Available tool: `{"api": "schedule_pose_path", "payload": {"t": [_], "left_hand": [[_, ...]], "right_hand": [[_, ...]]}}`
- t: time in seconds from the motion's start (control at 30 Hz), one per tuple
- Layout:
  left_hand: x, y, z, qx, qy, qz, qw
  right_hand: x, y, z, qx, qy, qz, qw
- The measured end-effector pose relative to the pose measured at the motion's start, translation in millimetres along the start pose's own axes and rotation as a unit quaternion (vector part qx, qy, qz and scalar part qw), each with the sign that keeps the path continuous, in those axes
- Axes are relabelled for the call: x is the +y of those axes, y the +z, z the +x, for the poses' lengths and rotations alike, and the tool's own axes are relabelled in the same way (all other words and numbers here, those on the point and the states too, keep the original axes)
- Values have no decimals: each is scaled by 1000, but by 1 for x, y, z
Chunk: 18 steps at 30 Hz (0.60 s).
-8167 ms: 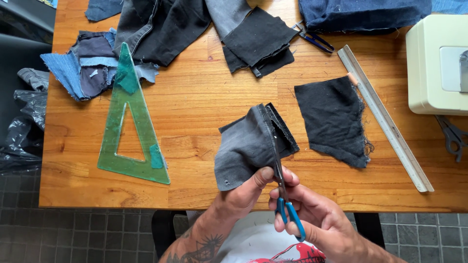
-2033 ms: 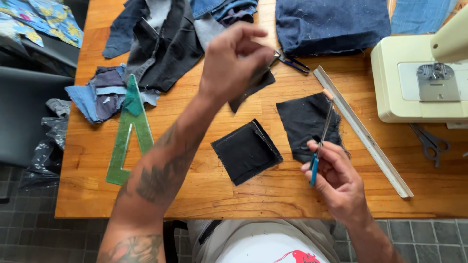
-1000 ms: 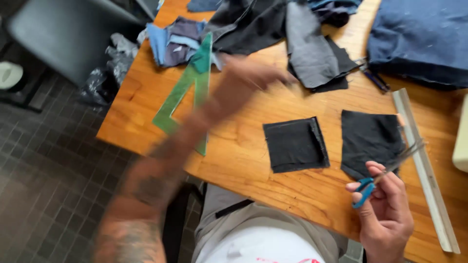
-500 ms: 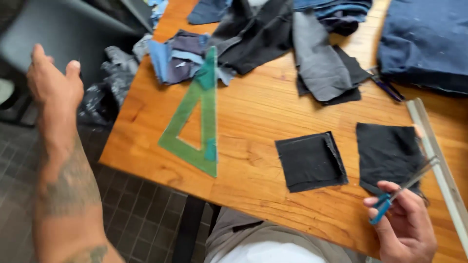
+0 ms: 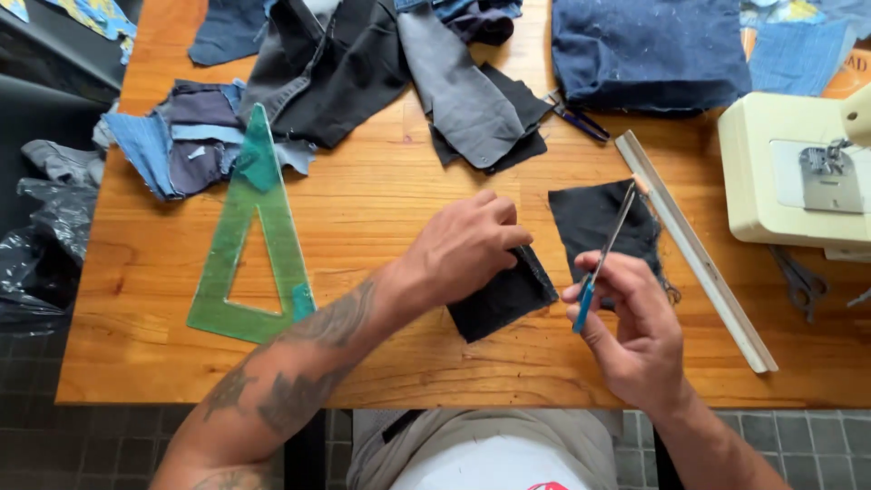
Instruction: The person uses blue-handled scissors to trim and cut black fabric pieces on a wooden table. They repeatedly pick up fabric scraps, align them, and cut along edges to create smaller, uniform pieces. A sewing machine and a green triangular ruler are visible on the table throughout the process.
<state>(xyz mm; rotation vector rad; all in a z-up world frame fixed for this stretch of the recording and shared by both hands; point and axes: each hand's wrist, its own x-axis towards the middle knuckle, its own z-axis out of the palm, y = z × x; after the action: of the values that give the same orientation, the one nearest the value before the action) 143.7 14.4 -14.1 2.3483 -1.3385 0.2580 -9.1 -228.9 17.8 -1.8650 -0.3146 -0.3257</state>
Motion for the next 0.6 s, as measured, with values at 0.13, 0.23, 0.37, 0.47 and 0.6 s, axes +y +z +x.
{"api": "schedule_pose_path", "payload": {"t": [0.13, 0.23, 0.37, 0.47, 0.6], "left_hand": [[-20, 7, 6, 10, 46, -56, 997], [-17, -20, 8, 51, 43, -189, 980], [-8, -59, -1, 7, -144, -422, 895], [-18, -52, -5, -6, -201, -526, 827], [-25, -45, -11, 22, -245, -613, 751]], "right_hand": [[-21, -7, 45, -55, -20, 10, 998], [-13, -14, 73, -110, 7, 67, 992], [-12, -5, 103, -172, 11, 193, 966], [2, 7, 113, -165, 3, 233, 958], [1, 9, 113, -208, 12, 223, 952]]}}
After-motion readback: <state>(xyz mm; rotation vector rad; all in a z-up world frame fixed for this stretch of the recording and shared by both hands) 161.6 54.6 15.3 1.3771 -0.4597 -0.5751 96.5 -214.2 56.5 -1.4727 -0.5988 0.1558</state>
